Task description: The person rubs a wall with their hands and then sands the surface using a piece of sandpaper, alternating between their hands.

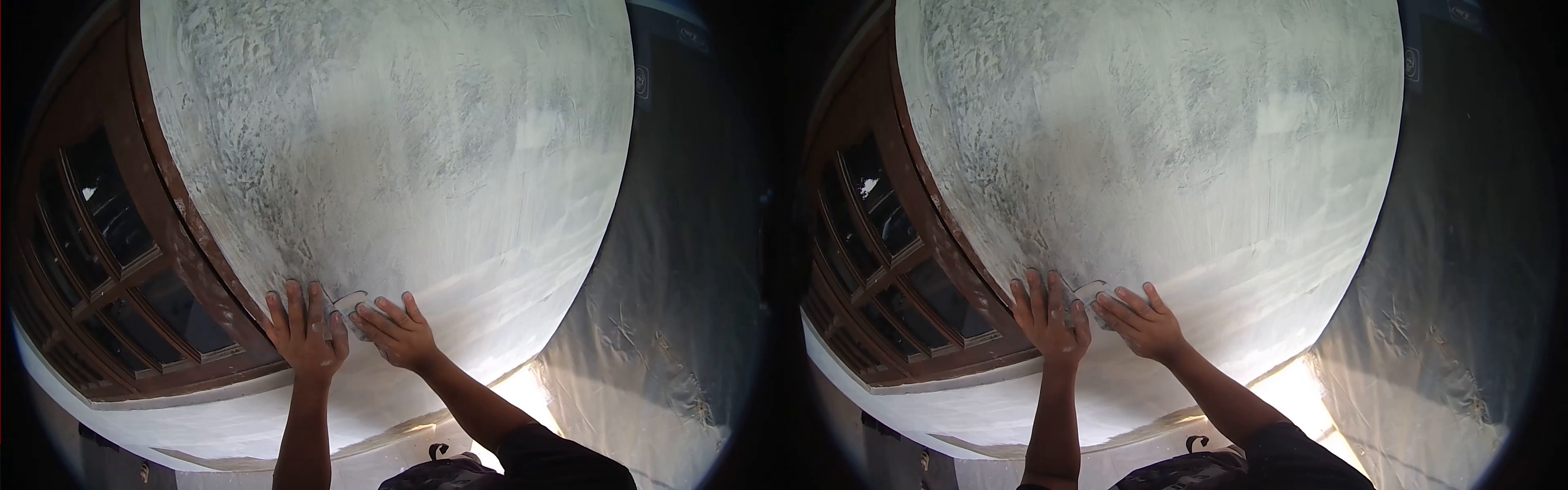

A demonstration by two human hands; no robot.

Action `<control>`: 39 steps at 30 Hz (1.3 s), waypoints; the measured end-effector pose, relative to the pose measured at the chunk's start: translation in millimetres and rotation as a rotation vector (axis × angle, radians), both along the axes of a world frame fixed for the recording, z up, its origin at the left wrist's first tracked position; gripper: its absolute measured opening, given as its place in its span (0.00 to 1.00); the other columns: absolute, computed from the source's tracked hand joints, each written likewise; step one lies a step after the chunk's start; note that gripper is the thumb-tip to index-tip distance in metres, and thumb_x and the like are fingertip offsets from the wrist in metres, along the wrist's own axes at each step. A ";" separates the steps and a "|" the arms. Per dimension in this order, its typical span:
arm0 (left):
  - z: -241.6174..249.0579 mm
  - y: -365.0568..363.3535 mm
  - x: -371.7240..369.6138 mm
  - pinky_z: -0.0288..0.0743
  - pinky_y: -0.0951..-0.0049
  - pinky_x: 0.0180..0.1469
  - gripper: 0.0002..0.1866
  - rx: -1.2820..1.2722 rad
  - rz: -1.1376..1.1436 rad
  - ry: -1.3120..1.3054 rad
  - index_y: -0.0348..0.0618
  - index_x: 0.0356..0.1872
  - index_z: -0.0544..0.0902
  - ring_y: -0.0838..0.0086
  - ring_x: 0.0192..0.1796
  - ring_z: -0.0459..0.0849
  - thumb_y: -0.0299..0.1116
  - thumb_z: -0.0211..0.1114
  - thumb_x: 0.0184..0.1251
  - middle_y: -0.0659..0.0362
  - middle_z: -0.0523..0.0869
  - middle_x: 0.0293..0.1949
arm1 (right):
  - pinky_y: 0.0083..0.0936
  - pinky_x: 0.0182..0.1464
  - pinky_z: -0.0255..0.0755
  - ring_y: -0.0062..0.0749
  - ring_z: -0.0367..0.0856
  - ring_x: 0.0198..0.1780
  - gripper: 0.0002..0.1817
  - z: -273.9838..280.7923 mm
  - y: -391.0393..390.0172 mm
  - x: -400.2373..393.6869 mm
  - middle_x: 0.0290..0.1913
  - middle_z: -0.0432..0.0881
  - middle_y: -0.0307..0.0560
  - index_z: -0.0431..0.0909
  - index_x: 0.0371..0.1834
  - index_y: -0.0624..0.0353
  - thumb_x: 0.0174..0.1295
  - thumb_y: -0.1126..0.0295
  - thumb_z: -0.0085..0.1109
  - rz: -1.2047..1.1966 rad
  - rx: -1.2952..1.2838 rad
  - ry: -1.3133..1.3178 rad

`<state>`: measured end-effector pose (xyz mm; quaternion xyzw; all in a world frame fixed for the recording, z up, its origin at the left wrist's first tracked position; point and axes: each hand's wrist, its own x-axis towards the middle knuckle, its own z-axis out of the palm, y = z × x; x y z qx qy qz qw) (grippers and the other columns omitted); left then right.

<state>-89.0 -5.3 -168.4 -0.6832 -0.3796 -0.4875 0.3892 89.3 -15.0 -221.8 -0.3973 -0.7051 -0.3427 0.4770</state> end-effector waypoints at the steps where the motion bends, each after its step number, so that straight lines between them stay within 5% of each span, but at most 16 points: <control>1: 0.9 0.6 0.3 0.43 0.42 0.73 0.25 0.000 0.001 0.000 0.47 0.63 0.78 0.48 0.78 0.52 0.44 0.54 0.68 0.51 0.66 0.73 | 0.44 0.79 0.37 0.30 0.57 0.77 0.26 10.5 2.0 8.7 0.71 0.70 0.27 0.76 0.65 0.39 0.61 0.67 0.58 -0.021 0.027 -0.033; 4: 0.6 -0.3 1.5 0.43 0.41 0.73 0.25 0.000 -0.006 -0.005 0.47 0.63 0.77 0.49 0.78 0.52 0.43 0.54 0.68 0.51 0.66 0.73 | 0.48 0.77 0.40 0.40 0.55 0.78 0.29 83.9 11.1 49.6 0.72 0.68 0.44 0.72 0.68 0.54 0.60 0.77 0.56 -0.054 0.069 0.312; 7: 1.9 -0.6 1.3 0.43 0.42 0.73 0.25 0.024 -0.017 -0.012 0.47 0.64 0.77 0.49 0.78 0.52 0.44 0.54 0.68 0.51 0.66 0.73 | 0.48 0.77 0.39 0.43 0.56 0.77 0.30 96.2 20.9 50.9 0.71 0.69 0.46 0.71 0.69 0.55 0.59 0.78 0.57 -0.101 0.145 0.494; 11: 5.0 -3.5 1.9 0.51 0.45 0.70 0.26 0.026 0.041 0.057 0.41 0.65 0.73 0.45 0.77 0.54 0.43 0.53 0.71 0.45 0.65 0.72 | 0.46 0.79 0.38 0.36 0.58 0.76 0.25 -20.5 1.0 -10.2 0.69 0.72 0.33 0.77 0.64 0.45 0.61 0.71 0.57 0.044 0.000 0.084; 14: 5.1 -2.4 0.3 0.51 0.45 0.70 0.26 0.033 0.045 0.058 0.41 0.65 0.74 0.45 0.77 0.54 0.44 0.53 0.71 0.45 0.65 0.72 | 0.45 0.79 0.38 0.32 0.58 0.76 0.24 -12.8 -0.9 5.4 0.68 0.73 0.28 0.79 0.62 0.41 0.59 0.68 0.59 0.002 0.033 -0.022; 18: 4.1 -4.2 0.6 0.52 0.45 0.70 0.26 0.026 0.055 0.060 0.41 0.65 0.74 0.45 0.76 0.54 0.43 0.53 0.70 0.46 0.66 0.72 | 0.48 0.77 0.39 0.46 0.55 0.77 0.29 83.8 16.8 55.6 0.72 0.69 0.49 0.71 0.69 0.57 0.60 0.79 0.56 -0.037 0.118 0.415; 21: 4.3 -2.0 1.0 0.52 0.45 0.70 0.26 0.049 0.031 0.050 0.41 0.65 0.74 0.45 0.76 0.54 0.43 0.53 0.70 0.46 0.66 0.72 | 0.49 0.77 0.38 0.48 0.53 0.78 0.29 86.1 19.6 40.9 0.72 0.68 0.51 0.70 0.69 0.60 0.61 0.79 0.55 -0.034 0.159 0.522; 25: 2.6 -2.9 -1.0 0.52 0.45 0.69 0.26 0.037 0.038 0.058 0.41 0.65 0.74 0.45 0.76 0.54 0.44 0.52 0.71 0.46 0.66 0.72 | 0.45 0.78 0.41 0.34 0.59 0.75 0.23 -22.3 2.5 -12.6 0.68 0.74 0.31 0.80 0.62 0.43 0.60 0.67 0.59 0.007 0.018 0.024; 27: 2.7 -1.5 -1.5 0.52 0.45 0.70 0.26 0.050 0.043 0.068 0.42 0.65 0.74 0.45 0.76 0.54 0.44 0.52 0.70 0.46 0.66 0.72 | 0.44 0.78 0.43 0.34 0.60 0.75 0.24 -4.3 1.6 6.9 0.68 0.74 0.32 0.79 0.63 0.43 0.60 0.69 0.59 0.035 0.056 -0.055; 31: 1.5 0.6 0.6 0.52 0.45 0.70 0.26 0.062 0.038 0.052 0.42 0.65 0.74 0.45 0.76 0.54 0.44 0.53 0.70 0.46 0.66 0.72 | 0.47 0.77 0.42 0.42 0.57 0.77 0.29 80.7 20.6 65.4 0.71 0.70 0.46 0.72 0.68 0.54 0.59 0.76 0.56 -0.054 0.143 0.376; 34: -1.7 1.7 1.3 0.43 0.40 0.74 0.24 0.021 0.003 -0.015 0.48 0.62 0.79 0.49 0.78 0.52 0.45 0.54 0.68 0.52 0.67 0.73 | 0.49 0.76 0.41 0.44 0.54 0.78 0.31 79.7 23.9 53.7 0.72 0.68 0.51 0.70 0.69 0.58 0.58 0.78 0.55 -0.067 0.161 0.487; 37: -1.9 2.2 1.3 0.43 0.40 0.74 0.24 0.024 -0.009 -0.018 0.48 0.62 0.79 0.50 0.78 0.52 0.44 0.54 0.68 0.52 0.66 0.73 | 0.47 0.78 0.39 0.36 0.57 0.77 0.25 -7.8 2.8 -3.6 0.70 0.72 0.35 0.76 0.65 0.45 0.62 0.69 0.57 0.035 -0.017 0.120; 39: -2.4 1.3 -1.2 0.44 0.39 0.74 0.24 0.001 -0.008 -0.006 0.47 0.62 0.78 0.50 0.78 0.52 0.44 0.54 0.68 0.52 0.66 0.73 | 0.44 0.79 0.39 0.31 0.59 0.76 0.24 -17.7 -4.9 -10.6 0.68 0.73 0.29 0.78 0.63 0.41 0.61 0.67 0.58 0.042 -0.033 -0.007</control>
